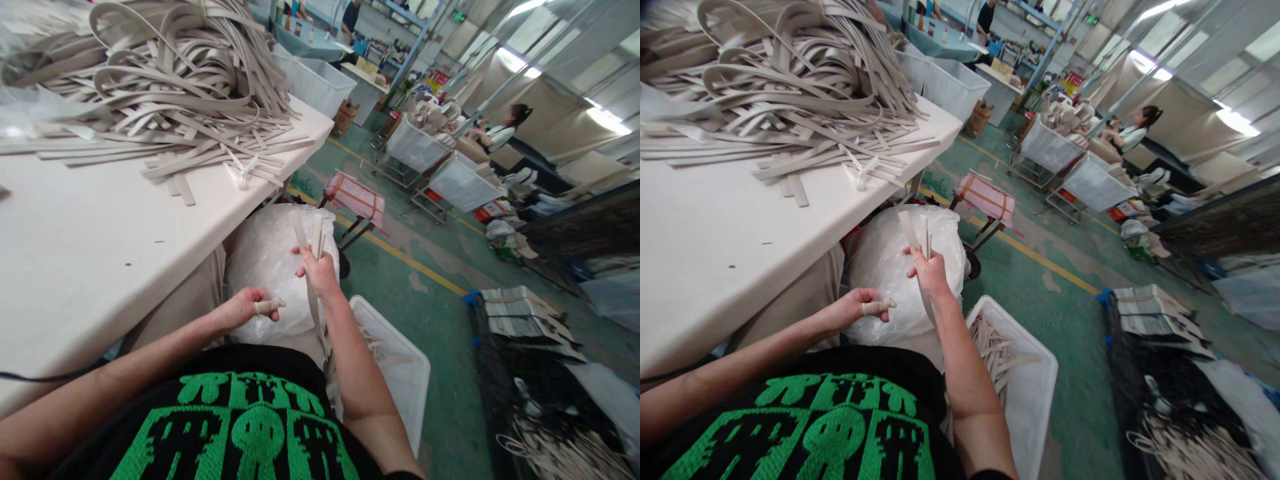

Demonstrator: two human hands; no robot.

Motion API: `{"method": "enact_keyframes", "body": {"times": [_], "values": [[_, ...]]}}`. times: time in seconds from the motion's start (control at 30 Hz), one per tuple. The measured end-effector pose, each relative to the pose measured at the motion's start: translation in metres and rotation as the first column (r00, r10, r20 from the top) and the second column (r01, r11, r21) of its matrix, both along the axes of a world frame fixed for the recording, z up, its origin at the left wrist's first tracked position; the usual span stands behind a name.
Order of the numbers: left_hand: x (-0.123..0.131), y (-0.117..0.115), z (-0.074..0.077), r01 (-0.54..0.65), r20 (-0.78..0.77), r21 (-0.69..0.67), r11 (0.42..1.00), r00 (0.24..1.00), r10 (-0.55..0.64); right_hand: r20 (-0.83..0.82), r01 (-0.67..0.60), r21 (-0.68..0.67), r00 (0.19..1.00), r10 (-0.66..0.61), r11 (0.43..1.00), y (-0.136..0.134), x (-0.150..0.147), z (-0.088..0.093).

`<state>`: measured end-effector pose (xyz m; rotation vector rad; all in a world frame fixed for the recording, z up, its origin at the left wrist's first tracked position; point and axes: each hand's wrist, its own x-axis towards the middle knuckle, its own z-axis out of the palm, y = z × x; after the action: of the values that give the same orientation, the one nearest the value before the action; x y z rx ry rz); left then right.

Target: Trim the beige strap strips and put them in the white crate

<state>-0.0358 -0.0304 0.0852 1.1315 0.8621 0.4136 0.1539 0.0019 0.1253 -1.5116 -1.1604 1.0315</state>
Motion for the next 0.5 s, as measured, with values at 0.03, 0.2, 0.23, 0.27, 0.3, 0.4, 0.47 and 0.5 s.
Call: {"method": "enact_keyframes", "body": {"times": [0.03,0.2,0.23,0.27,0.3,0.4,0.47,0.5], "values": [[0.000,-0.001,0.001,-0.021,0.017,-0.010,1.000,1.000,0.021,0.005,0.049,0.019,0.999,-0.049,0.999,0.009,0.007,0.002],[-0.004,-0.001,-0.001,-0.241,0.156,-0.103,0.965,0.954,0.255,-0.060,0.255,0.078,0.966,-0.250,0.964,0.041,0.041,0.008],[-0.005,0.000,-0.003,-0.267,0.165,-0.116,0.957,0.945,0.283,-0.077,0.273,0.087,0.961,-0.267,0.958,0.043,0.046,0.009],[-0.007,0.001,-0.005,-0.272,0.160,-0.114,0.955,0.944,0.288,-0.090,0.282,0.099,0.958,-0.274,0.954,0.045,0.051,0.011],[-0.008,0.001,-0.007,-0.257,0.144,-0.091,0.962,0.953,0.268,-0.098,0.287,0.116,0.956,-0.276,0.951,0.045,0.054,0.012],[-0.014,0.003,-0.014,-0.111,0.034,0.063,0.992,0.993,0.109,-0.094,0.307,0.168,0.951,-0.295,0.937,0.045,0.063,0.019],[-0.017,0.003,-0.018,-0.014,-0.040,0.136,0.991,0.999,0.020,-0.099,0.331,0.188,0.943,-0.317,0.925,0.045,0.069,0.023],[-0.019,0.003,-0.019,0.025,-0.066,0.146,0.989,0.998,-0.016,-0.105,0.342,0.196,0.939,-0.327,0.919,0.046,0.072,0.025]]}}
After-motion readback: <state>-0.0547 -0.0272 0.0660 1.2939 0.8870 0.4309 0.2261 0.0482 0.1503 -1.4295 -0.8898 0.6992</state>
